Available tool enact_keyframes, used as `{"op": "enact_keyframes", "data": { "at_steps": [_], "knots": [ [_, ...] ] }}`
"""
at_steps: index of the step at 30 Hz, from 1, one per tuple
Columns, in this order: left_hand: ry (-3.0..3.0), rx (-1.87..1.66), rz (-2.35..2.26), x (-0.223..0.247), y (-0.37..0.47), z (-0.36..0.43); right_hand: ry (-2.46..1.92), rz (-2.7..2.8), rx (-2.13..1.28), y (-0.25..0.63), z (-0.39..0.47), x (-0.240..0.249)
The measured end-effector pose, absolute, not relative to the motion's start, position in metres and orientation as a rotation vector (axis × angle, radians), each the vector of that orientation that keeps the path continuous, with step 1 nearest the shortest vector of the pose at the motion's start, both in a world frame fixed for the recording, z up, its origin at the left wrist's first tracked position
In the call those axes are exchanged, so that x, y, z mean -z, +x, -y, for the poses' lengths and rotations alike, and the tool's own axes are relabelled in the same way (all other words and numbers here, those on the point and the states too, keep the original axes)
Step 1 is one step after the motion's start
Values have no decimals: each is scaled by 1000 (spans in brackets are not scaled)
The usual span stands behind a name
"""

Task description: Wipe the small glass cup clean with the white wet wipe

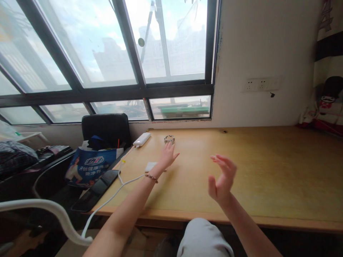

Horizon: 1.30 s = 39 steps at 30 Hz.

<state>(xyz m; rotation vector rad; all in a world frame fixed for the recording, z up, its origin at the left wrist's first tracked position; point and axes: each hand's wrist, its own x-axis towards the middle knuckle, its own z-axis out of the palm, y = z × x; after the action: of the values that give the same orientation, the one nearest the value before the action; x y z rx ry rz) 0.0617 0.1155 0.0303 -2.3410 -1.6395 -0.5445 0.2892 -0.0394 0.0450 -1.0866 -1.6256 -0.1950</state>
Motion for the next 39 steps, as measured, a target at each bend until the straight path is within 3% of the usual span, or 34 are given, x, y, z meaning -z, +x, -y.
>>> {"op": "enact_keyframes", "data": {
  "at_steps": [7, 19, 25, 27, 29, 33, 36, 39],
  "knots": [
    [-2397, 577, 1794, -18, 69, -196, -1253, 1589, -18, 294, 5, -10],
    [-2464, 864, 1803, -29, 75, -178, -1326, 1548, -169, 291, 3, -5],
    [-2710, 1258, 1617, -30, 160, -88, -1255, 1482, -377, 294, 6, -10],
    [-2984, 1830, 1582, -23, 188, -47, -1234, 1415, -452, 293, 9, -11],
    [-3175, 2171, 1611, -18, 209, -20, -1245, 1293, -479, 290, 8, -12],
    [-2848, 2713, 1657, -19, 232, -23, -1223, 1069, -525, 281, -17, -15],
    [-2561, 2876, 1726, -19, 232, -53, -1182, 991, -613, 273, -47, -15],
    [-2509, 2764, 1840, -10, 224, -74, -1211, 985, -691, 265, -68, -8]
  ]
}}
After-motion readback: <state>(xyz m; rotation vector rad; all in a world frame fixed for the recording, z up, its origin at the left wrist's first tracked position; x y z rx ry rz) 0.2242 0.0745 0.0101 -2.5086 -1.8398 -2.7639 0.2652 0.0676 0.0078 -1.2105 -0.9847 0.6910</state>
